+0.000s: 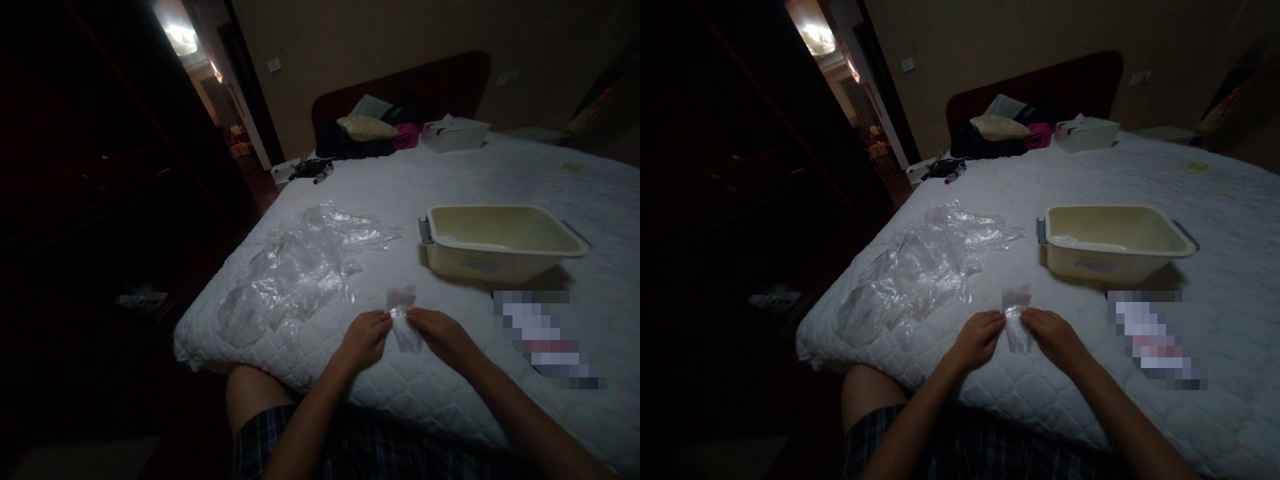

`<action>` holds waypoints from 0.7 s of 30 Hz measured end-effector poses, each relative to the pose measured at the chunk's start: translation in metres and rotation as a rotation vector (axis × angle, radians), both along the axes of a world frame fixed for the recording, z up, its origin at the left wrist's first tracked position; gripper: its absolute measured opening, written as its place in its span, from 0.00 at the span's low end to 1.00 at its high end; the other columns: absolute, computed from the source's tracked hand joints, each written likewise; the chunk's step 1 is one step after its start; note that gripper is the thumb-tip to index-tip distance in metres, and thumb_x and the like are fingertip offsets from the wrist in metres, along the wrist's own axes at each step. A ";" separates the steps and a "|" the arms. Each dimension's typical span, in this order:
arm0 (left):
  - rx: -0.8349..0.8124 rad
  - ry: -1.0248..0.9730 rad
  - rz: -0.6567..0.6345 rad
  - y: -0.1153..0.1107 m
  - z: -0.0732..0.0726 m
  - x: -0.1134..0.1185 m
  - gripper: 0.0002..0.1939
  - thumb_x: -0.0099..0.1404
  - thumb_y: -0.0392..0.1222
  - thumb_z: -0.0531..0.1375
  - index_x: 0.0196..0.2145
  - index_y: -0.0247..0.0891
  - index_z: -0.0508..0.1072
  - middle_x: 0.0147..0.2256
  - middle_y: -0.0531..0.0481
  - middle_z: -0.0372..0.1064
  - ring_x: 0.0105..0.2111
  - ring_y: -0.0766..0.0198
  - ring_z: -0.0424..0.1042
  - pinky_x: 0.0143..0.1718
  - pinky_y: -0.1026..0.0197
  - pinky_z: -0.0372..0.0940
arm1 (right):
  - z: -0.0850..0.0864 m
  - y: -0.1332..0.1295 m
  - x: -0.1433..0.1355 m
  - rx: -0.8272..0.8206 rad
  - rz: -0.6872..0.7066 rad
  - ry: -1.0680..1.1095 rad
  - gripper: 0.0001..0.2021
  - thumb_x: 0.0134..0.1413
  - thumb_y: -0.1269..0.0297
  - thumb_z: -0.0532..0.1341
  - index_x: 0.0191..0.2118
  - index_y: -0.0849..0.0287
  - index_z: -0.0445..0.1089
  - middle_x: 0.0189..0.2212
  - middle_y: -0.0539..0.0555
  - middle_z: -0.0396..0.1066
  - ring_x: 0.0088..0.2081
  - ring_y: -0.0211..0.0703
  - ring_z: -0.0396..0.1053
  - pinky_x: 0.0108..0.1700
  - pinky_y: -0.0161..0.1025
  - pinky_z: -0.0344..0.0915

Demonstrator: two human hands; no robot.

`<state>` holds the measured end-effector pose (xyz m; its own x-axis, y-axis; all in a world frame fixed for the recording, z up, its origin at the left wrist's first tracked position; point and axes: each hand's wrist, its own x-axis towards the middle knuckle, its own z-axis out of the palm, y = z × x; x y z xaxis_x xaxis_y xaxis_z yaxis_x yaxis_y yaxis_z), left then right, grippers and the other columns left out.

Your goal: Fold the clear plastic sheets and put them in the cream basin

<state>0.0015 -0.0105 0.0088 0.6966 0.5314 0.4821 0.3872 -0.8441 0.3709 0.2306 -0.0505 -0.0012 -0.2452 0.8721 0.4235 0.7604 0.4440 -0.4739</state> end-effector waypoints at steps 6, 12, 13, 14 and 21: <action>-0.212 -0.044 0.124 0.005 0.001 0.005 0.18 0.57 0.30 0.54 0.45 0.38 0.70 0.42 0.50 0.71 0.43 0.65 0.68 0.48 0.60 0.63 | 0.002 0.002 -0.001 -0.113 -0.053 0.152 0.16 0.49 0.71 0.54 0.43 0.54 0.71 0.44 0.54 0.73 0.45 0.47 0.69 0.49 0.48 0.64; -0.335 -0.045 0.259 0.013 0.004 0.019 0.12 0.57 0.33 0.57 0.39 0.39 0.73 0.36 0.51 0.72 0.38 0.63 0.69 0.43 0.60 0.64 | 0.000 0.007 -0.001 -0.222 -0.115 0.268 0.17 0.45 0.72 0.54 0.41 0.56 0.72 0.41 0.53 0.73 0.43 0.46 0.70 0.48 0.46 0.64; -0.341 -0.038 0.273 0.014 0.003 0.020 0.12 0.57 0.33 0.57 0.39 0.39 0.73 0.36 0.51 0.72 0.37 0.63 0.69 0.42 0.60 0.64 | 0.000 0.008 -0.001 -0.227 -0.112 0.281 0.17 0.45 0.72 0.54 0.41 0.56 0.72 0.42 0.53 0.73 0.43 0.46 0.70 0.49 0.46 0.64; -0.341 -0.032 0.282 0.014 0.003 0.022 0.11 0.57 0.34 0.57 0.39 0.40 0.74 0.35 0.51 0.72 0.38 0.63 0.69 0.42 0.59 0.64 | -0.001 0.008 -0.002 -0.235 -0.110 0.299 0.17 0.45 0.72 0.54 0.42 0.55 0.72 0.42 0.52 0.73 0.44 0.46 0.69 0.50 0.47 0.63; -0.230 -0.020 0.263 0.012 0.003 0.025 0.08 0.61 0.37 0.57 0.38 0.41 0.74 0.39 0.52 0.70 0.40 0.64 0.67 0.44 0.59 0.63 | 0.001 0.008 -0.005 -0.282 -0.082 0.406 0.14 0.47 0.69 0.56 0.42 0.57 0.71 0.43 0.53 0.72 0.45 0.46 0.69 0.52 0.46 0.62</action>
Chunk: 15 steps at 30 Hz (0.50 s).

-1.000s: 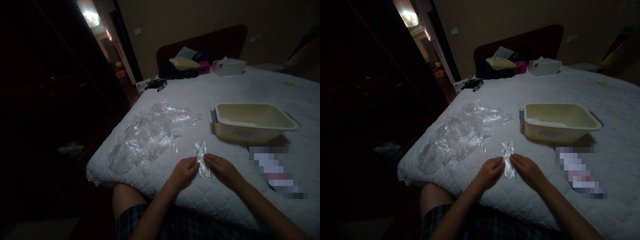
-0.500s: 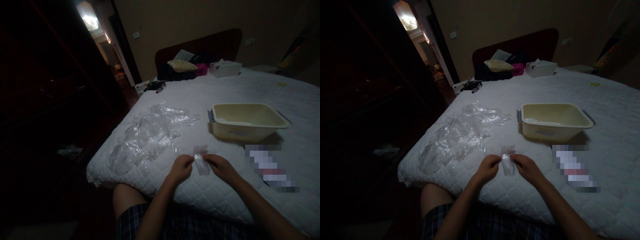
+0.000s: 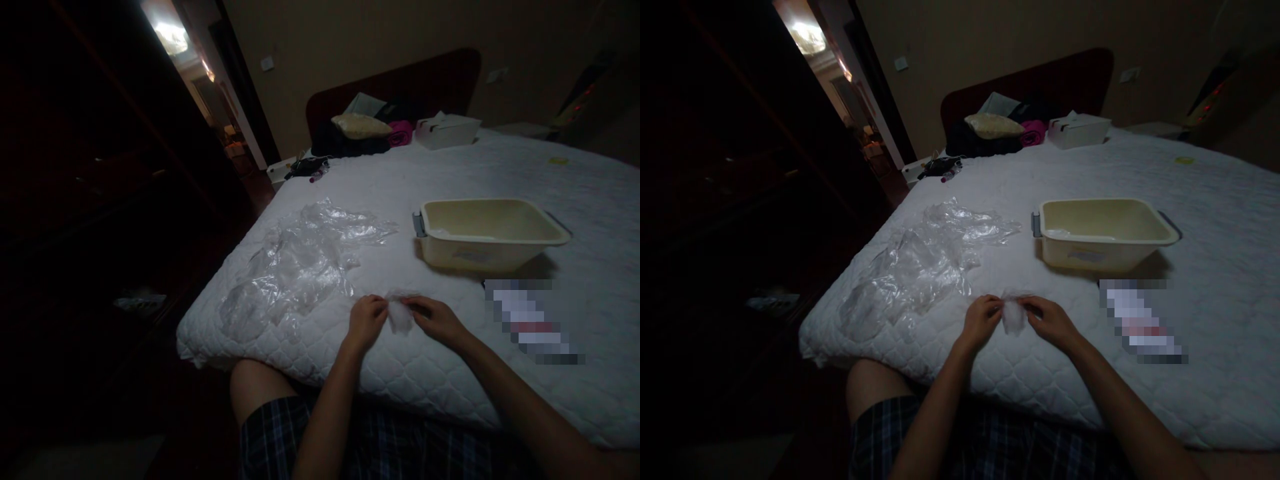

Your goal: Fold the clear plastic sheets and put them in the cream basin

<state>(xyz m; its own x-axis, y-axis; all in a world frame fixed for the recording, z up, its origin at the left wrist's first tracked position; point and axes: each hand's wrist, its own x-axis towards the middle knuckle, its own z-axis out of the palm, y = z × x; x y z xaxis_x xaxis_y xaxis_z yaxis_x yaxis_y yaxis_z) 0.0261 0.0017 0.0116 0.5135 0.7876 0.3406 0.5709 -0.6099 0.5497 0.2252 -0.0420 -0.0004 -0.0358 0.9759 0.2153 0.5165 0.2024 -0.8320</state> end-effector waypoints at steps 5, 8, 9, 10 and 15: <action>0.029 -0.007 0.002 -0.001 -0.002 0.000 0.07 0.62 0.39 0.57 0.37 0.41 0.73 0.38 0.53 0.71 0.40 0.64 0.67 0.44 0.59 0.63 | -0.002 0.002 0.002 0.002 0.008 0.007 0.14 0.47 0.65 0.58 0.43 0.57 0.71 0.44 0.54 0.72 0.45 0.47 0.69 0.51 0.46 0.63; 0.020 -0.005 0.028 -0.001 -0.003 0.000 0.08 0.62 0.41 0.57 0.39 0.40 0.72 0.36 0.52 0.71 0.38 0.63 0.67 0.42 0.58 0.63 | -0.004 0.003 0.004 0.007 0.003 0.000 0.14 0.45 0.66 0.59 0.41 0.56 0.72 0.42 0.53 0.73 0.44 0.47 0.69 0.50 0.46 0.63; 0.015 -0.008 0.036 -0.001 -0.004 0.000 0.08 0.62 0.41 0.57 0.39 0.40 0.72 0.36 0.51 0.71 0.38 0.63 0.67 0.42 0.58 0.64 | -0.004 0.003 0.003 0.016 0.001 -0.004 0.13 0.45 0.66 0.59 0.40 0.56 0.72 0.42 0.53 0.73 0.44 0.47 0.70 0.49 0.46 0.64; 0.011 -0.011 0.040 -0.001 -0.004 0.000 0.09 0.62 0.41 0.57 0.40 0.40 0.72 0.36 0.51 0.71 0.38 0.63 0.68 0.41 0.59 0.64 | -0.004 0.003 0.003 0.024 -0.004 -0.012 0.13 0.45 0.66 0.58 0.39 0.56 0.72 0.41 0.53 0.73 0.43 0.47 0.70 0.48 0.46 0.64; -0.012 -0.033 0.026 0.002 -0.003 -0.001 0.09 0.61 0.43 0.58 0.39 0.40 0.73 0.37 0.51 0.71 0.39 0.63 0.68 0.43 0.59 0.64 | 0.000 0.002 -0.002 0.016 -0.056 -0.097 0.10 0.47 0.64 0.56 0.36 0.56 0.73 0.37 0.53 0.74 0.39 0.47 0.70 0.44 0.45 0.65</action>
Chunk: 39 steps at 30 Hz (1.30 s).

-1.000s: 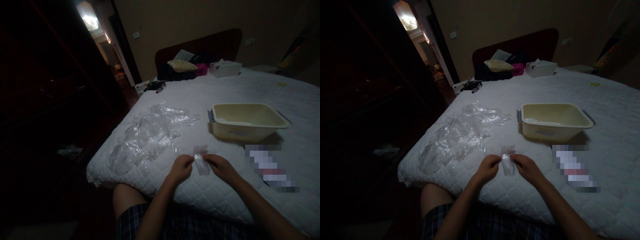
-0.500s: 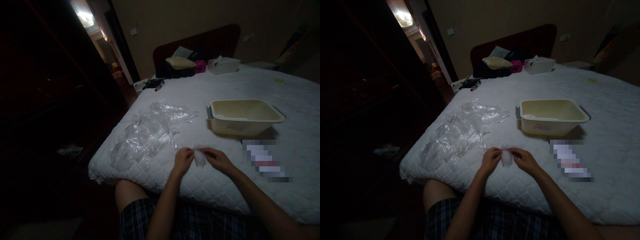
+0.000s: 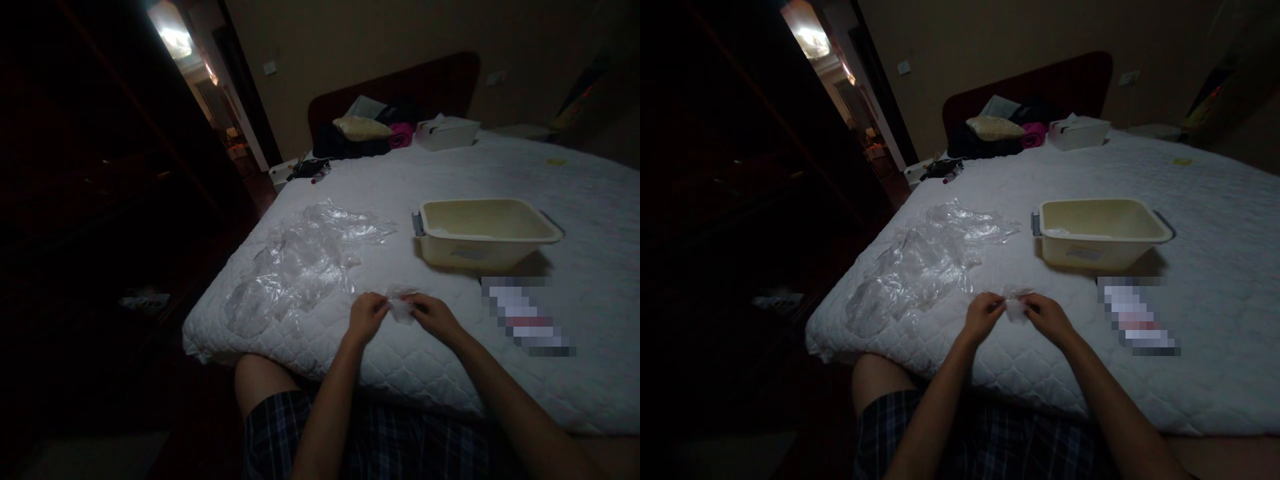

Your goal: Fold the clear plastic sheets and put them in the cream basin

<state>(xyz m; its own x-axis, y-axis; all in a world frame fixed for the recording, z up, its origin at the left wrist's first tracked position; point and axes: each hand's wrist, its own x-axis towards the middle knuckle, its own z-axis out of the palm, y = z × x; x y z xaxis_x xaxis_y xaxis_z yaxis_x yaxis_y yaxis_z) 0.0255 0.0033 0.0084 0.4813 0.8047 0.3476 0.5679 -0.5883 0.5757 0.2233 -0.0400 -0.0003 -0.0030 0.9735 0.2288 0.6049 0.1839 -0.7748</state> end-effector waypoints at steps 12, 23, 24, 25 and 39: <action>-0.052 0.065 0.038 0.009 -0.004 0.005 0.11 0.64 0.42 0.54 0.42 0.40 0.72 0.38 0.51 0.72 0.40 0.62 0.68 0.44 0.59 0.63 | 0.008 0.000 -0.008 -0.048 -0.073 -0.014 0.14 0.52 0.54 0.54 0.34 0.56 0.72 0.33 0.53 0.74 0.36 0.46 0.70 0.40 0.42 0.64; -0.116 0.113 0.083 0.005 0.003 0.009 0.15 0.66 0.46 0.51 0.46 0.41 0.71 0.40 0.50 0.72 0.41 0.61 0.68 0.44 0.60 0.61 | 0.005 0.008 -0.017 -0.065 -0.274 0.003 0.19 0.51 0.50 0.55 0.42 0.57 0.70 0.32 0.54 0.75 0.33 0.45 0.71 0.34 0.38 0.64; -0.139 0.110 0.099 0.005 0.004 0.010 0.15 0.66 0.46 0.51 0.46 0.42 0.71 0.40 0.50 0.72 0.41 0.61 0.68 0.44 0.60 0.61 | 0.005 0.008 -0.017 -0.070 -0.286 0.000 0.19 0.51 0.49 0.55 0.42 0.57 0.70 0.31 0.53 0.75 0.33 0.45 0.72 0.33 0.38 0.63; -0.158 0.106 0.121 0.004 0.006 0.012 0.15 0.66 0.47 0.50 0.46 0.43 0.71 0.41 0.50 0.72 0.41 0.61 0.68 0.44 0.61 0.61 | 0.004 0.009 -0.018 -0.071 -0.295 0.000 0.19 0.51 0.49 0.55 0.42 0.57 0.70 0.31 0.53 0.75 0.33 0.45 0.72 0.33 0.38 0.63; -0.195 0.058 0.281 0.007 0.002 0.021 0.22 0.63 0.46 0.53 0.54 0.41 0.64 0.32 0.50 0.72 0.34 0.61 0.69 0.36 0.63 0.61 | 0.012 0.015 -0.040 -0.076 -0.547 -0.212 0.17 0.52 0.50 0.54 0.39 0.55 0.71 0.26 0.52 0.73 0.28 0.44 0.70 0.26 0.35 0.55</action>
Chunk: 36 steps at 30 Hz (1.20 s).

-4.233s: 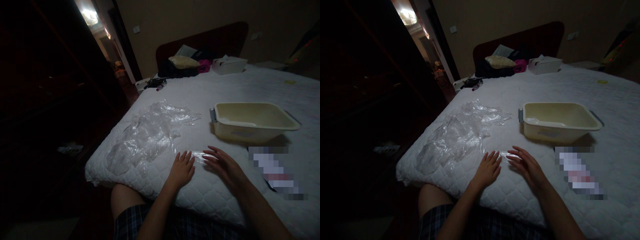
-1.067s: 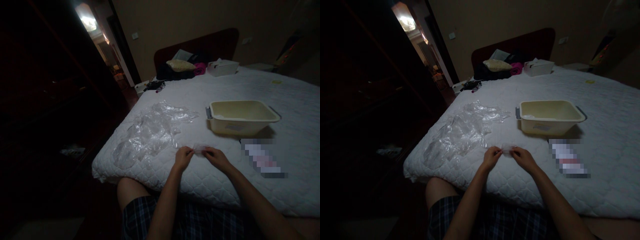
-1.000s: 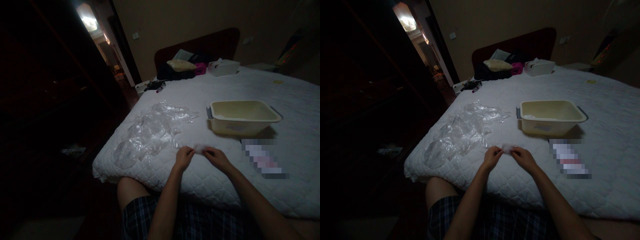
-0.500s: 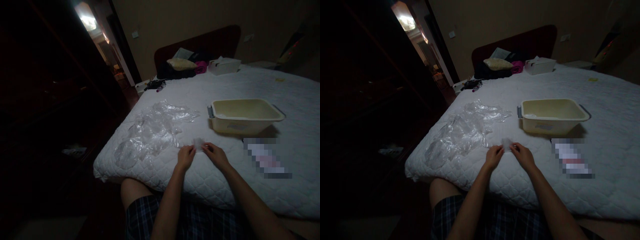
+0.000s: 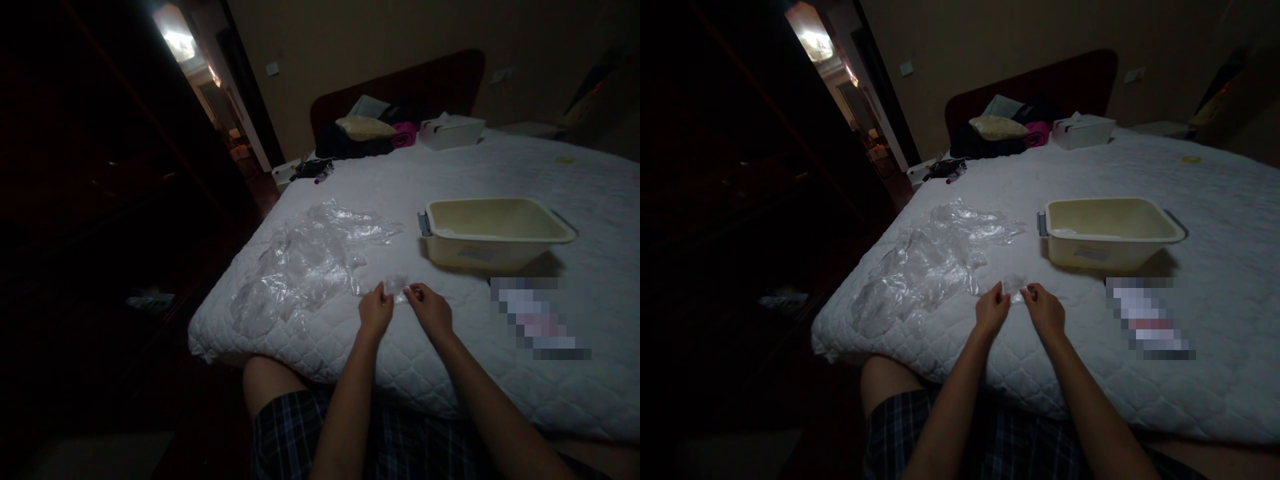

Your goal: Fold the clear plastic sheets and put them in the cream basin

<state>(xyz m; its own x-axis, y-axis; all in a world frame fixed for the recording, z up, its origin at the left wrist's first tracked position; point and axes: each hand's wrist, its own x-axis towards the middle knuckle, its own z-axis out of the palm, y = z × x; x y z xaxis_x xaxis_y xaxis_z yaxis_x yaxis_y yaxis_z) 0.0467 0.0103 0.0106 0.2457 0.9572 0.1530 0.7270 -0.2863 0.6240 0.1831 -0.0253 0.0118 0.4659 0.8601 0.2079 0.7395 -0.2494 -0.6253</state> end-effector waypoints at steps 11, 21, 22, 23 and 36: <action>0.331 0.205 0.037 -0.010 -0.004 0.006 0.20 0.64 0.42 0.53 0.52 0.33 0.61 0.35 0.44 0.69 0.36 0.59 0.67 0.37 0.59 0.63 | 0.003 0.005 -0.001 -0.035 -0.055 -0.026 0.16 0.49 0.49 0.56 0.37 0.54 0.71 0.25 0.51 0.73 0.27 0.43 0.69 0.24 0.35 0.52; 0.649 0.264 -0.247 -0.011 -0.005 0.009 0.11 0.65 0.34 0.52 0.44 0.35 0.67 0.48 0.44 0.66 0.54 0.57 0.59 0.49 0.55 0.60 | 0.004 0.004 -0.001 -0.026 -0.061 -0.006 0.16 0.48 0.48 0.57 0.34 0.55 0.70 0.23 0.50 0.72 0.25 0.42 0.67 0.24 0.34 0.51; 0.620 0.259 -0.236 -0.010 -0.005 0.008 0.12 0.65 0.33 0.52 0.45 0.36 0.67 0.49 0.45 0.65 0.55 0.57 0.57 0.51 0.54 0.59 | 0.004 0.003 -0.001 -0.022 -0.061 -0.008 0.16 0.49 0.48 0.57 0.34 0.55 0.70 0.23 0.50 0.72 0.25 0.41 0.67 0.24 0.34 0.51; 0.585 0.253 -0.225 -0.010 -0.006 0.007 0.12 0.65 0.33 0.52 0.46 0.36 0.67 0.50 0.45 0.65 0.56 0.57 0.56 0.53 0.53 0.58 | 0.004 0.003 -0.001 -0.018 -0.062 -0.012 0.15 0.49 0.49 0.56 0.34 0.55 0.70 0.23 0.50 0.72 0.25 0.41 0.67 0.25 0.34 0.51; 0.353 0.081 -0.260 -0.008 -0.002 -0.001 0.14 0.63 0.31 0.54 0.46 0.41 0.68 0.50 0.50 0.66 0.56 0.60 0.57 0.57 0.48 0.52 | 0.002 -0.006 0.010 0.298 0.062 -0.179 0.16 0.57 0.59 0.50 0.46 0.62 0.67 0.36 0.60 0.72 0.39 0.48 0.68 0.40 0.43 0.63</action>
